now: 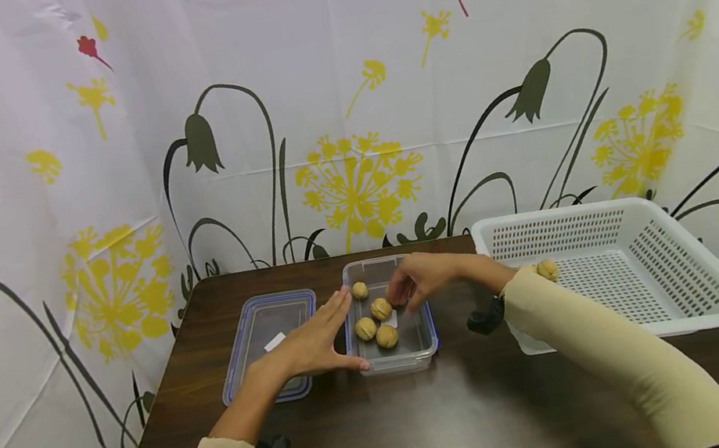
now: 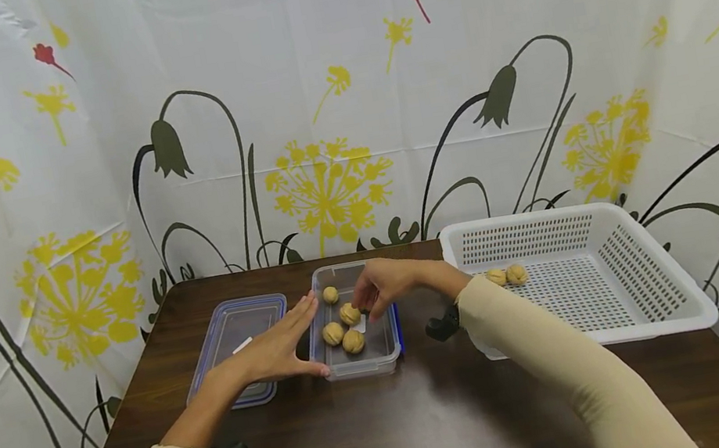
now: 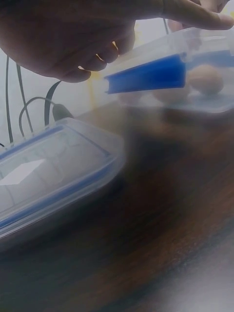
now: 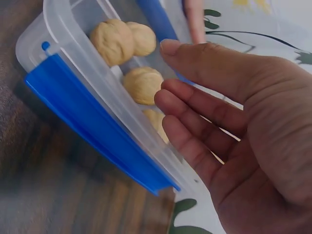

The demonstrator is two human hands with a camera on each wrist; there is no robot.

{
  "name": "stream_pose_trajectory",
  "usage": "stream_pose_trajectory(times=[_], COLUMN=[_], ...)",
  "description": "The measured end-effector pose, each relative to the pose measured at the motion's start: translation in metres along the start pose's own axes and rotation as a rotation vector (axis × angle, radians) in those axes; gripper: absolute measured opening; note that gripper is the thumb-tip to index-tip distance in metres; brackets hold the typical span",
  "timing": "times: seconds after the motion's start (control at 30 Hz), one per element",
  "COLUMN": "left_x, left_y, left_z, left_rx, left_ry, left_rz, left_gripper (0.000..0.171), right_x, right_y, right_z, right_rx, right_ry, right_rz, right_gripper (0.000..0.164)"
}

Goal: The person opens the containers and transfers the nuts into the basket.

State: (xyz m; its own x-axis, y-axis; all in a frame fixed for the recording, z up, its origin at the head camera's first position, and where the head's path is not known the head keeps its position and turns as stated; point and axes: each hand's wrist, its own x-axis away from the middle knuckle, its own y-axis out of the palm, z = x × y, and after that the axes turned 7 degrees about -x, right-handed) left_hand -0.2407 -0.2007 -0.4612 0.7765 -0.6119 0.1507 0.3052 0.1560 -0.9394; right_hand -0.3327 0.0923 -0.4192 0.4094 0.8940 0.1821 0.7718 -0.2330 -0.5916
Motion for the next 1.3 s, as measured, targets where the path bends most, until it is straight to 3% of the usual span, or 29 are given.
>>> stream_pose_trajectory(times=[0.17,0.73,1.3], left_x=[0.000,0.002,0.003], left_y=[0.001,-0.001,-0.002], left_z=[0.000,0.003,0.004], left_rx=[0.003,0.016,0.017], left_ry=[-0.004,0.012,0.019], left_rz=[-0.004,0.006,0.012], left_gripper=[0.129,0.127,0.126], right_x=[-0.009,-0.027,-0.034], right_y=[0.010,0.038,0.052], right_z=[0.000,0.002,0.002], right_rx=[0.050,0.214,0.325], right_ry=[0.003,0.076,0.055], right_rz=[-0.036,-0.035,0.028], right_gripper=[0.038,0.035,0.037])
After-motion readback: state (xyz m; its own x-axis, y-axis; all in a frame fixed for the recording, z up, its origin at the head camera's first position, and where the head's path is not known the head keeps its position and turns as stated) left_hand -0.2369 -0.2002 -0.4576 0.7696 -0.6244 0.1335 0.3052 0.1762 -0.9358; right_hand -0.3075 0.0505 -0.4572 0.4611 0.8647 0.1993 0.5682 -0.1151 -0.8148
